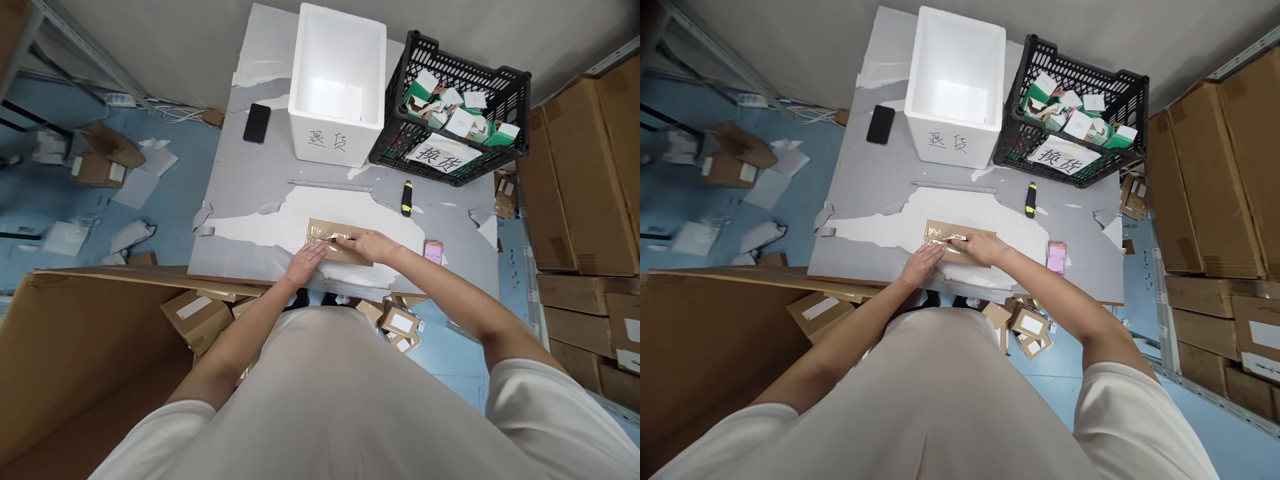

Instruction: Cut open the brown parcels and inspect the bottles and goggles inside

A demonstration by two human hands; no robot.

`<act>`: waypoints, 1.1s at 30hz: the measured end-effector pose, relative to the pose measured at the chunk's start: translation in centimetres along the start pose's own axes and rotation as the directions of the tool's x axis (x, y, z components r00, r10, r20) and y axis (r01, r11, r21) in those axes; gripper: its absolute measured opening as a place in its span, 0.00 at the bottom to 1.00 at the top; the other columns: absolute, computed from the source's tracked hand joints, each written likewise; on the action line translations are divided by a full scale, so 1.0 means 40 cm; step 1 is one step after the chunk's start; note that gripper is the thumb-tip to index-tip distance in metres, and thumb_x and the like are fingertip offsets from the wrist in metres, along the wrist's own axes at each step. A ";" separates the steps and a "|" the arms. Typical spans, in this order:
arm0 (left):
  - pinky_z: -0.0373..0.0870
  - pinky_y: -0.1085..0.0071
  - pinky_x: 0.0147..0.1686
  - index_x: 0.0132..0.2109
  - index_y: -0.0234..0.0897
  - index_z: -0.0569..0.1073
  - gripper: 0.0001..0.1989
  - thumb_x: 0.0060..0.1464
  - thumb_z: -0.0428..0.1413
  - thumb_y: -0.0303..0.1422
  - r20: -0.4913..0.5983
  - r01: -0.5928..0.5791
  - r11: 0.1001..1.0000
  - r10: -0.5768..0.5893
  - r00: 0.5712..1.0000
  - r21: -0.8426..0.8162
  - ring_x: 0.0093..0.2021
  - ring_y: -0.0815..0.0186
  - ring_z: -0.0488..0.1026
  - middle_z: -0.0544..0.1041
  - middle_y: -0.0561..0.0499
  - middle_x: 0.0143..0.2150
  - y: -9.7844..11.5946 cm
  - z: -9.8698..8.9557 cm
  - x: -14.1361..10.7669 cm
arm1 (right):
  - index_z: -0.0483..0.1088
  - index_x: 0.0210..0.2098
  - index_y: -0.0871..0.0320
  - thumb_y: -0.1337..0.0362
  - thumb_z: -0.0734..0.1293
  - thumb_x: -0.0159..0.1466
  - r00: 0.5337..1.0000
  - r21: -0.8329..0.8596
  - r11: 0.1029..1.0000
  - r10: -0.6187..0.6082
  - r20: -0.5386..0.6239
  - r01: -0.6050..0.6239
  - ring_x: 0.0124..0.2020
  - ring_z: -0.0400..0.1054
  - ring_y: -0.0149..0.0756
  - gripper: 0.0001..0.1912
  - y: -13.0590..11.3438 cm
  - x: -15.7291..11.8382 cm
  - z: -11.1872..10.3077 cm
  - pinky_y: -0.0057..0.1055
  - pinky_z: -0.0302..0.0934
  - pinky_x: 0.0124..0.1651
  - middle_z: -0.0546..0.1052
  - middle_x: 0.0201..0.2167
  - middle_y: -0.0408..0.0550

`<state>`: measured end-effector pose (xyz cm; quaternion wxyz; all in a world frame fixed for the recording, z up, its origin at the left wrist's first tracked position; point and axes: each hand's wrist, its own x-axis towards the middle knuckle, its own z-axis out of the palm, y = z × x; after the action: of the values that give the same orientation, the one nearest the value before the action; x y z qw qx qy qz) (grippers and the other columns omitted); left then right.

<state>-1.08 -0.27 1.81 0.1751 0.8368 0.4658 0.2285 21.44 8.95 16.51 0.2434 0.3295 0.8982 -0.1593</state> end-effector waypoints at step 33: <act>0.42 0.40 0.61 0.66 0.31 0.55 0.54 0.40 0.56 0.62 0.136 0.043 0.986 -0.065 0.989 0.158 0.68 0.35 0.45 0.51 0.28 0.68 0.002 -0.085 0.148 | 0.54 0.67 0.57 0.48 0.59 0.64 0.713 1.000 0.003 0.701 0.003 -0.006 0.15 0.57 0.26 0.36 0.012 -0.261 0.346 0.25 0.59 0.19 0.68 0.18 0.38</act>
<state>-0.13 5.07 5.98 0.1480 0.8490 0.4910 0.1274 33.32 -2.25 10.63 -0.2517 0.6596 0.4613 -0.5374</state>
